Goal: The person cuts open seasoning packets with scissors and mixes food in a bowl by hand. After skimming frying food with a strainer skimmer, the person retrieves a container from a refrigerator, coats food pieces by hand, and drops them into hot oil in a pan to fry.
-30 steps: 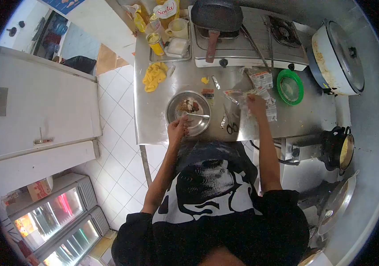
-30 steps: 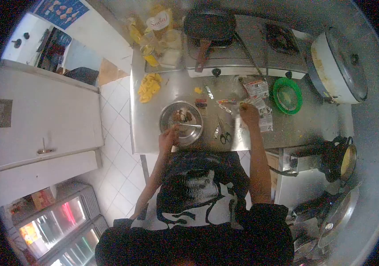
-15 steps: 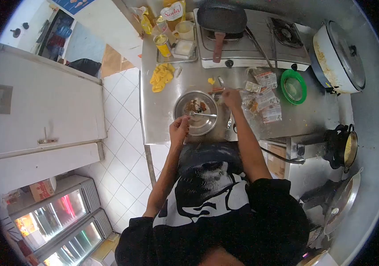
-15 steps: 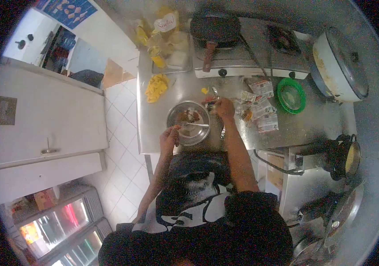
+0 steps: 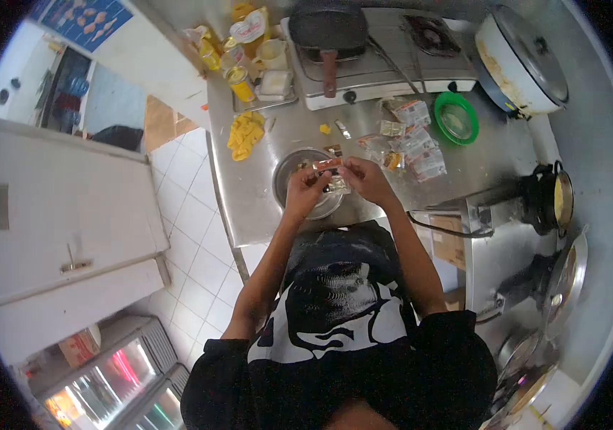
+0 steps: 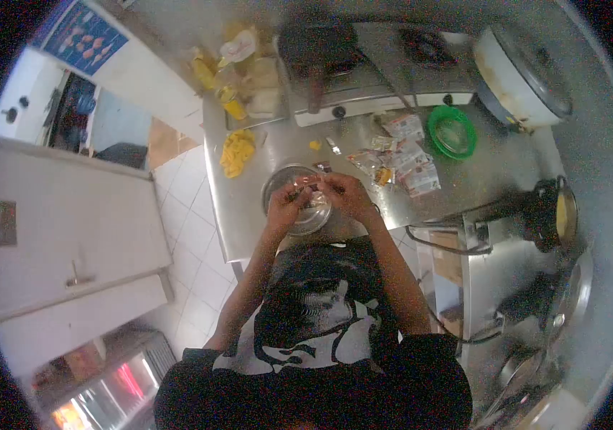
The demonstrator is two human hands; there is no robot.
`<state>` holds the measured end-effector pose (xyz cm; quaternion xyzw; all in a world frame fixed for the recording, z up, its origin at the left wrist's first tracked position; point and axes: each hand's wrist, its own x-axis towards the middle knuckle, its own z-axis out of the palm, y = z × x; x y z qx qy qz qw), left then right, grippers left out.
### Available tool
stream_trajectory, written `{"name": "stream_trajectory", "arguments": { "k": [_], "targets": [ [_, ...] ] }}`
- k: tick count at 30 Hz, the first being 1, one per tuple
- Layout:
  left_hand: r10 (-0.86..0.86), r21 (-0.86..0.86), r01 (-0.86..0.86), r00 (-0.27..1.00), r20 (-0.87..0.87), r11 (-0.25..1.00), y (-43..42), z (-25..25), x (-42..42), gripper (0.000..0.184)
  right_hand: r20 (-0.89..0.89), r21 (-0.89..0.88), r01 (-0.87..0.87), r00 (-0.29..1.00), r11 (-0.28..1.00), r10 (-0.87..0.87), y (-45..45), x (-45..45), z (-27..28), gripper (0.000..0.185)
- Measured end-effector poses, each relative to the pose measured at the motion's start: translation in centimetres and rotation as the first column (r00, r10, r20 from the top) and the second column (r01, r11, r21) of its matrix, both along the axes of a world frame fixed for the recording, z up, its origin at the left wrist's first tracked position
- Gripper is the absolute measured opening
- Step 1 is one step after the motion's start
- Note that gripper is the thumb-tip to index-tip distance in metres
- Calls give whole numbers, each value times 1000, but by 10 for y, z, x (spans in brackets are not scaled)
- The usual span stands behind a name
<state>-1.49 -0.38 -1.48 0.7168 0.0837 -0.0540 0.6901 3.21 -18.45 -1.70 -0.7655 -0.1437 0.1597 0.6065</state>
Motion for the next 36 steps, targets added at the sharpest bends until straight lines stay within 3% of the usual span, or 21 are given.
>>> {"name": "stream_trajectory", "arguments": {
  "k": [2,3,4,5,6,7,9,10,12,13,16,19,21,22,24,28,31,34,36],
  "targets": [
    [-24,7,24,998,52,1000,-1,-11,-1,24,119,-152,63,992,986,-45,-9,-4,-8,17],
    [-46,-22,48,994,94,999,0,-26,-3,21,51,-83,147,988,986,-143,-8,-10,-15,19],
    [1,-87,-3,1000,-25,996,-4,-18,-4,20,33,-87,173,985,981,-171,-9,-15,-12,23],
    [29,-140,-51,988,-154,989,-8,-10,-6,19,251,-124,323,925,938,-286,-5,-27,8,27],
    [38,-60,-43,996,-78,997,-7,-19,-5,19,460,-142,467,812,873,-359,2,-39,28,33],
    [45,-63,-50,996,-76,997,-8,-25,-3,20,394,-135,355,876,925,-279,5,-48,33,38],
    [52,-137,-75,986,-160,988,-10,-31,-4,21,469,-212,282,869,936,-156,17,-61,22,41],
    [34,-117,-57,981,-192,991,-16,-17,-6,22,595,-301,338,797,892,-102,20,-64,10,40],
    [34,-78,-54,969,-243,995,-22,10,-7,25,512,-170,332,834,928,-204,15,-64,-1,33],
    [23,-140,-51,981,-194,989,-20,4,-5,26,461,-100,320,854,942,-241,14,-63,-3,31],
    [-40,-288,15,996,-80,958,-11,-6,-6,26,68,54,302,950,952,-305,3,-61,4,23],
    [-160,-276,143,986,-37,950,-8,-2,-10,24,109,237,299,938,924,-331,6,-58,-18,28],
    [-218,-137,205,972,-85,969,-4,0,-8,22,236,-164,246,950,955,-205,-4,-56,-13,33],
    [-248,-100,243,968,-46,965,-2,-2,-7,22,273,-363,230,953,903,-133,-12,-56,-6,36],
    [-329,-25,330,944,23,944,2,-6,-5,22,215,-231,109,975,967,-58,-21,-54,-4,41],
    [-402,-126,400,916,10,908,11,-3,-2,22,33,-38,-175,984,984,176,-29,-51,13,42],
    [-449,-67,449,893,25,891,12,3,0,26,271,-256,-38,956,966,109,-23,-58,16,39],
    [-335,-186,362,928,162,913,4,7,-2,34,201,163,-31,980,986,-2,-25,-62,34,37],
    [-343,-372,353,934,97,859,12,-9,6,41,76,240,32,996,970,-51,-47,-55,22,37]
  ]
}}
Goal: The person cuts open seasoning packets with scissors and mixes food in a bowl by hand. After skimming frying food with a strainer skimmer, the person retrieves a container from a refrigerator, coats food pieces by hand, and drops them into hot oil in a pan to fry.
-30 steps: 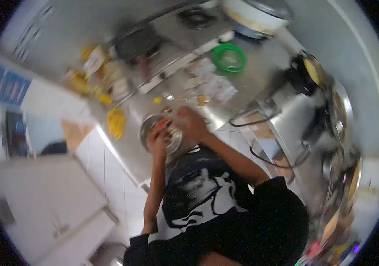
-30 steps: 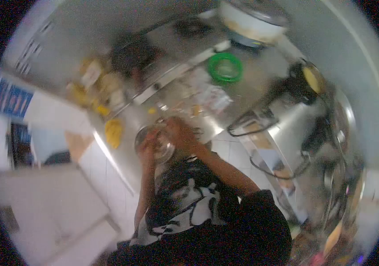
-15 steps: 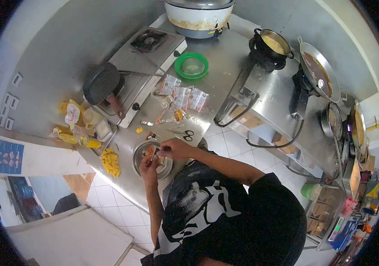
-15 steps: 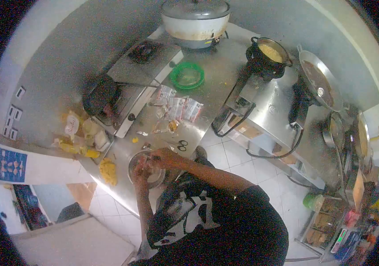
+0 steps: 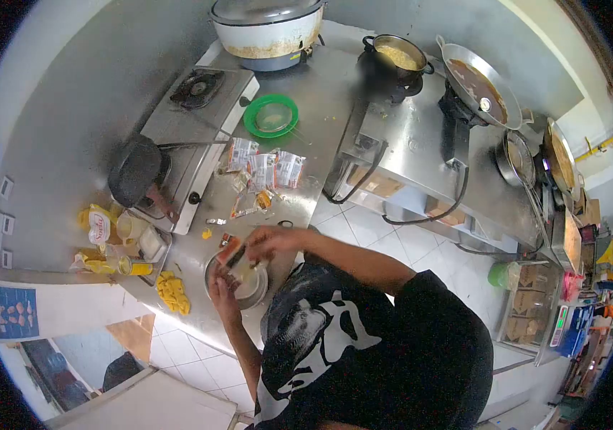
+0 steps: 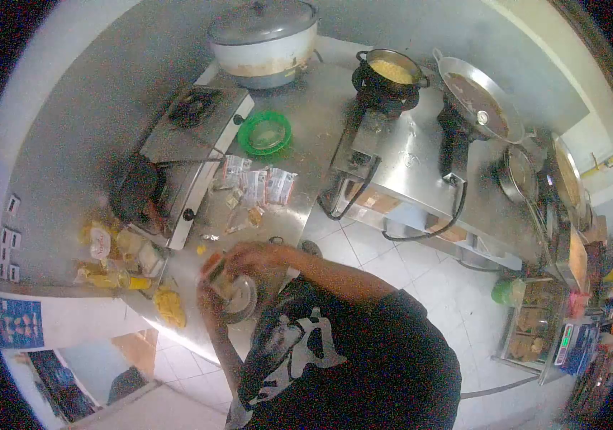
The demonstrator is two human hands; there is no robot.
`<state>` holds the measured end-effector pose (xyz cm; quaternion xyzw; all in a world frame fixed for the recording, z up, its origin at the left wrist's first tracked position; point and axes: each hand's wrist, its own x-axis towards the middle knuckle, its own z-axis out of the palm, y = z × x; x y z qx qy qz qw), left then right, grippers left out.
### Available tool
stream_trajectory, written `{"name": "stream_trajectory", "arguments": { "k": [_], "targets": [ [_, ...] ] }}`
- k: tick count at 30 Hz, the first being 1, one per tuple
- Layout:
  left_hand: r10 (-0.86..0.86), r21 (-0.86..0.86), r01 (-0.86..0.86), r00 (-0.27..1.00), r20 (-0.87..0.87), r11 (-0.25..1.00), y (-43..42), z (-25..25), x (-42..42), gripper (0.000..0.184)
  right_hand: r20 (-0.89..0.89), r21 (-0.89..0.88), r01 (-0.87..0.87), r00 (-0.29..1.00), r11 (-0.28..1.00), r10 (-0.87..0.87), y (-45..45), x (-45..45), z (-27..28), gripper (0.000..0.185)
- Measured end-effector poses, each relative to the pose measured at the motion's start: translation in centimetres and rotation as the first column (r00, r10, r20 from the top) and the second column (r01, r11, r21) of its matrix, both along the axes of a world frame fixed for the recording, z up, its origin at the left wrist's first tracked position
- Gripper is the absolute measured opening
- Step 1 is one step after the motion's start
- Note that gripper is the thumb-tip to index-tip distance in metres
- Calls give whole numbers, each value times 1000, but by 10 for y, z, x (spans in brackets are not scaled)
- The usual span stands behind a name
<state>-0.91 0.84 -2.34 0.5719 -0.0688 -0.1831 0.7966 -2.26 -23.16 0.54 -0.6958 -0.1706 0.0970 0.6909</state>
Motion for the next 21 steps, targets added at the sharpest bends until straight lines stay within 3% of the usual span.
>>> {"name": "stream_trajectory", "arguments": {
  "k": [1,2,4,5,7,8,11,13,15,17,19,20,21],
  "targets": [
    [-21,-77,16,998,-65,997,2,-5,2,44,-8,-133,22,1000,991,-23,-14,4,-18,36],
    [-19,-4,19,998,-66,1000,0,-1,1,45,-15,-264,36,999,964,-41,-29,7,-36,35],
    [-17,145,24,998,-53,989,-9,16,3,49,91,-768,94,995,633,-38,-50,17,-66,31],
    [-68,240,53,996,56,969,-12,20,6,50,49,-740,83,996,668,-70,-52,10,-65,29],
    [-202,419,83,947,249,904,-27,26,6,54,-45,-680,66,990,730,-132,-51,-21,-8,24],
    [-263,325,155,909,324,933,-40,34,5,61,-124,-950,-82,985,302,-124,-49,-27,-6,21],
    [-525,535,303,785,329,789,-87,37,-7,68,22,-779,111,988,617,-150,-57,-68,-16,21],
    [-671,578,440,690,271,687,-119,63,-27,63,1,-768,63,995,637,-98,-61,-99,-11,21],
    [-843,719,547,529,100,428,-148,52,-40,59,9,-745,96,991,660,-134,-76,-127,3,20],
    [-864,592,686,502,37,423,-167,18,-52,39,33,-710,202,967,675,-254,-99,-167,13,19],
    [-869,533,772,478,-126,347,-204,28,-78,29,1,-641,324,907,696,-422,-146,-217,40,19],
    [-858,626,693,508,-71,359,-218,13,-91,18,-17,-604,389,866,695,-500,-175,-245,48,19],
    [-844,631,669,535,-43,393,-231,9,-102,18,91,-668,484,807,565,-584,-217,-278,40,20]
  ]
}}
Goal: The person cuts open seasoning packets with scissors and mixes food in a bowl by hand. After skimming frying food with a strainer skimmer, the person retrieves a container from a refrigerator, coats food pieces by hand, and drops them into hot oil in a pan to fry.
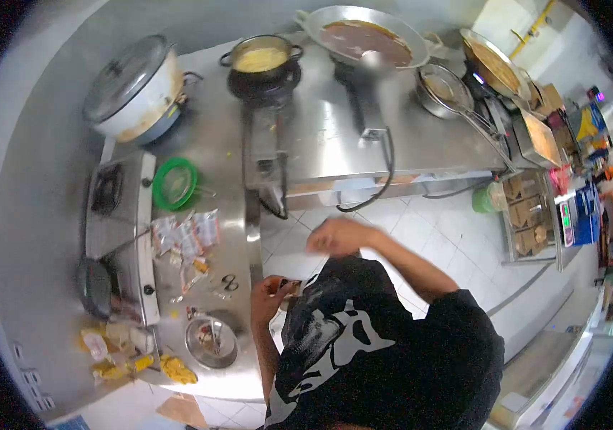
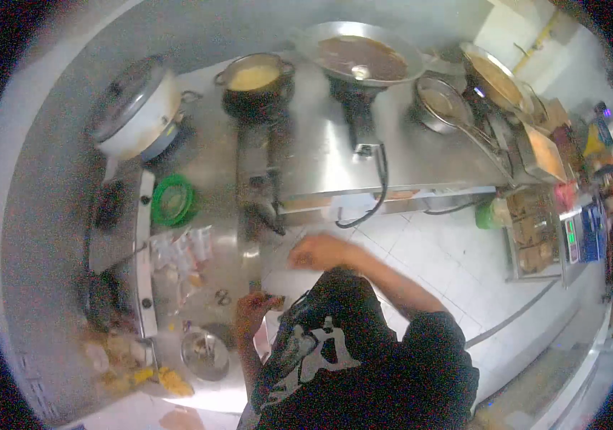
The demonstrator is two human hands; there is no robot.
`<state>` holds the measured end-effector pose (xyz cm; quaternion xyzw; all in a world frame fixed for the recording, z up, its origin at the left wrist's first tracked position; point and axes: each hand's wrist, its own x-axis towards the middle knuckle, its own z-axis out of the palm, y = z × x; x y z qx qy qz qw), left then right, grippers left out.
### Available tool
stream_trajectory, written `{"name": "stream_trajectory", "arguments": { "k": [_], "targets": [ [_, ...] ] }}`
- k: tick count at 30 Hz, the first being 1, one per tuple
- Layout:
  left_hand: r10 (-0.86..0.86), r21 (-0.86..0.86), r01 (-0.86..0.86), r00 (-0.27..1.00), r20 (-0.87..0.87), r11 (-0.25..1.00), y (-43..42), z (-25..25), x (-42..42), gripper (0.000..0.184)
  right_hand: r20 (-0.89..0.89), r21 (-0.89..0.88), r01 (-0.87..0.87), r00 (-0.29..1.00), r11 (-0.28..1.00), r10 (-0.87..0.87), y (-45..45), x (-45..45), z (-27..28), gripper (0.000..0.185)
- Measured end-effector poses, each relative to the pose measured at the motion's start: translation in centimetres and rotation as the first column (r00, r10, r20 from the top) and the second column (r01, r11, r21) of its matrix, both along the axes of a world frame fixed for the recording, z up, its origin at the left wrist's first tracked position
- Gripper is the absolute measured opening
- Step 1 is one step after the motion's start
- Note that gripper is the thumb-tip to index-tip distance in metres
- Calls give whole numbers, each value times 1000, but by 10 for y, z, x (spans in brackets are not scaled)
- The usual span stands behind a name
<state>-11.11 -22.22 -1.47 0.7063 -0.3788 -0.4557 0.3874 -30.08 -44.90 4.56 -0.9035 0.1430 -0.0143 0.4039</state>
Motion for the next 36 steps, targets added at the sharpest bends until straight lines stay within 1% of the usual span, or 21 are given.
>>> {"name": "stream_trajectory", "arguments": {
  "k": [1,2,4,5,6,8,9,11,13,14,16,18,19,22,24,30,31,32,33,34,36],
  "targets": [
    [28,-22,-27,999,17,999,-16,-4,-12,18,-11,91,197,980,976,-197,-50,-41,11,26],
    [55,-46,-53,998,32,998,-38,-8,-26,18,97,-69,356,932,932,-349,-97,-90,28,23],
    [160,-119,-168,984,-73,979,-80,-10,-57,17,191,-285,783,612,553,-768,-207,-187,43,27],
    [193,-129,-208,974,-118,970,-95,-36,-62,16,286,-370,822,545,433,-788,-261,-246,50,26],
    [236,-137,-259,958,-164,956,-113,-61,-67,16,410,-396,896,368,200,-835,-308,-292,53,27],
    [273,-102,-300,937,-216,948,-164,-68,-94,13,256,-639,768,244,25,-935,-410,-410,28,34],
    [256,-98,-277,949,-182,956,-191,-49,-111,12,257,-712,701,303,33,-918,-460,-483,-14,41],
    [237,-114,-250,964,-116,961,-245,-27,-136,12,-177,-797,567,111,209,-978,-503,-545,-35,59],
    [247,-116,-264,958,-147,957,-277,-29,-160,11,-409,-764,468,181,444,-894,-525,-583,-57,80],
    [239,-105,-251,964,-113,962,-291,-31,-171,10,-467,-715,536,112,449,-877,-578,-662,-147,83],
    [203,-83,-205,979,-36,975,-315,-33,-184,10,-395,-776,398,298,489,-869,-569,-635,-127,64],
    [223,-32,-226,972,-74,974,-334,-35,-199,11,-454,-262,839,329,478,-828,-569,-628,-109,47],
    [227,-34,-232,968,-109,972,-343,-35,-206,11,-479,54,927,350,371,-805,-562,-623,-96,39],
    [276,-25,-286,940,-201,958,-362,-25,-217,12,-247,-76,954,265,291,-932,-526,-606,-49,23],
    [288,-14,-292,948,-138,956,-364,-27,-217,13,-143,71,969,246,238,-959,-521,-648,-58,25],
    [457,28,-463,861,-221,886,-376,-20,-230,11,-50,-229,906,355,357,-933,-519,-544,136,46],
    [446,32,-447,878,-176,894,-380,-23,-228,11,169,-437,779,561,449,-810,-542,-527,140,42],
    [433,34,-433,892,-130,901,-383,-30,-226,10,339,-674,636,718,376,-608,-565,-510,145,38],
    [421,39,-420,903,-84,907,-386,-35,-223,10,140,-694,620,614,365,-777,-571,-468,170,37],
    [402,-28,-406,911,-90,914,-390,-36,-220,10,232,-815,515,710,266,-666,-595,-449,164,37],
    [370,-160,-382,924,-100,910,-397,-34,-214,10,77,-919,331,685,215,-725,-625,-392,165,42]
  ]
}}
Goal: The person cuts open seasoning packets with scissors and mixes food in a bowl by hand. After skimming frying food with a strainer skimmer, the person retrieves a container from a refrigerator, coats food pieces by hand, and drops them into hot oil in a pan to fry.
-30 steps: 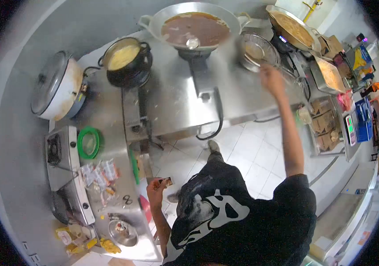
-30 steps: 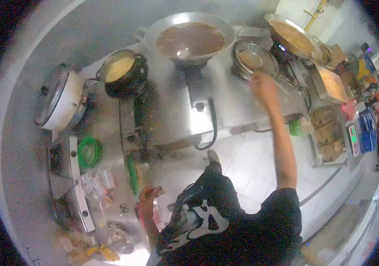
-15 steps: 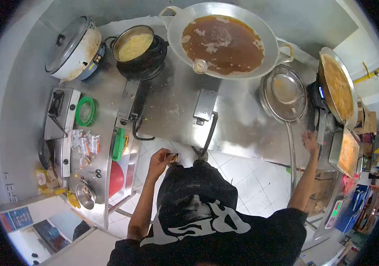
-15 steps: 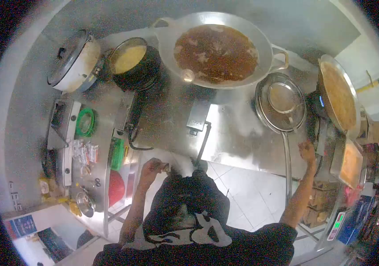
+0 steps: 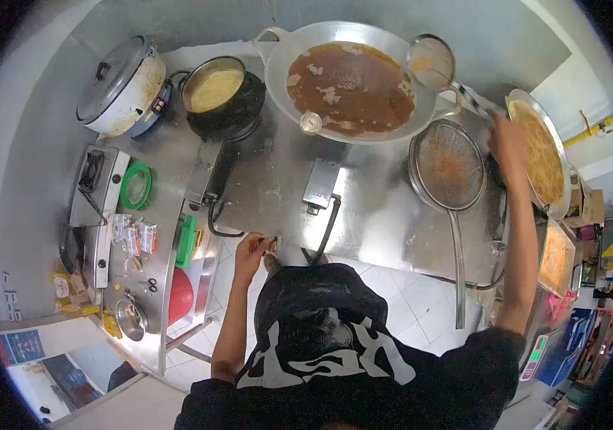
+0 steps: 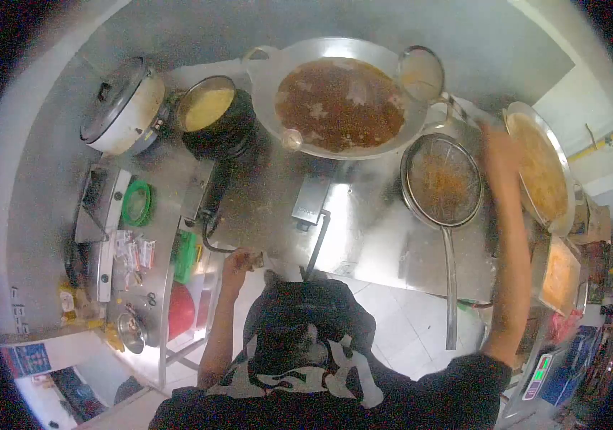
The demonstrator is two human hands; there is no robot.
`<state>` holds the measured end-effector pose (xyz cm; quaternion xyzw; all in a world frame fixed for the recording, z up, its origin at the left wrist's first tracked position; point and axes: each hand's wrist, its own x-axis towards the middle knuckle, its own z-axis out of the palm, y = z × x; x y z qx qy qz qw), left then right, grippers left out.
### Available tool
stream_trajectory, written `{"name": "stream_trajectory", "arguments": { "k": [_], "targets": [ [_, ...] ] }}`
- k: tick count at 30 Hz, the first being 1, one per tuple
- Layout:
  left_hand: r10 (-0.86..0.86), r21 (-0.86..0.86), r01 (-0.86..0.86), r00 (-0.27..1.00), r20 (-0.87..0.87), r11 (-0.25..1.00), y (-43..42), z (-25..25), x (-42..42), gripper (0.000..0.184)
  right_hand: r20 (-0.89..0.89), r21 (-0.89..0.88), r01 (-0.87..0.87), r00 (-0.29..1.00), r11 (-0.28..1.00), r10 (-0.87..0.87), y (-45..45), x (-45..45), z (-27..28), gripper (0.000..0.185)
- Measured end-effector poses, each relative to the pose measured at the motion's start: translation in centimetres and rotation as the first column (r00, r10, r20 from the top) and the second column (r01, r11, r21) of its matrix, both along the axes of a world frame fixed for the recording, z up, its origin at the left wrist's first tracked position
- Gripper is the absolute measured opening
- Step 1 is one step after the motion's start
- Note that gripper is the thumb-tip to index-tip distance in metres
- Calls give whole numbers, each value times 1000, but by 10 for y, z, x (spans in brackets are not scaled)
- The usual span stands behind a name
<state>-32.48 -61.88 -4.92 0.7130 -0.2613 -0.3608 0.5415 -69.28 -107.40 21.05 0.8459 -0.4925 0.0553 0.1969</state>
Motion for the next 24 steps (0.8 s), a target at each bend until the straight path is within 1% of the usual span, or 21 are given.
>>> {"name": "stream_trajectory", "arguments": {
  "k": [2,3,4,6,8,9,10,13,15,16,17,19,20,22,24],
  "targets": [
    [102,-44,-103,994,-24,994,4,16,2,10,-106,-33,58,992,998,-61,-51,44,-29,36],
    [152,-66,-154,988,-39,986,6,20,3,10,-128,-65,11,992,998,-19,-64,59,-43,32],
    [159,-52,-161,986,-38,986,16,15,9,10,-153,-95,-35,988,995,20,-71,71,-57,29],
    [184,-19,-185,982,-42,983,50,-5,22,11,-37,32,-4,999,999,5,-73,93,-83,25],
    [277,-2,-277,961,-21,961,83,3,18,11,-123,138,-45,990,989,62,-65,106,-109,21],
    [322,7,-322,947,-10,947,98,4,15,10,-24,186,-68,997,980,74,-60,111,-123,21],
    [363,11,-363,931,-34,932,115,0,11,10,76,232,-96,994,968,80,-52,115,-131,21],
    [480,23,-481,870,-111,876,149,-8,-4,8,142,286,-224,972,932,189,-25,138,-141,27],
    [547,31,-550,820,-169,834,160,-8,-10,7,209,403,-236,964,884,162,-5,157,-135,34],
    [540,28,-545,823,-175,838,163,-9,-9,7,241,461,-244,960,853,145,3,163,-133,37],
    [534,22,-540,826,-179,842,164,-11,-8,8,354,467,-351,915,812,193,8,166,-135,37],
    [506,3,-514,845,-173,858,164,-11,-6,8,564,441,-552,784,708,260,20,175,-133,38],
    [485,-10,-493,860,-159,870,162,-11,-2,8,574,517,-500,805,695,151,26,177,-130,38],
    [464,-23,-471,875,-137,882,157,-3,3,8,560,665,-394,825,634,-75,57,188,-98,39],
    [464,-28,-470,877,-122,882,149,10,5,8,601,753,-436,760,492,-248,70,192,-91,41]
  ]
}}
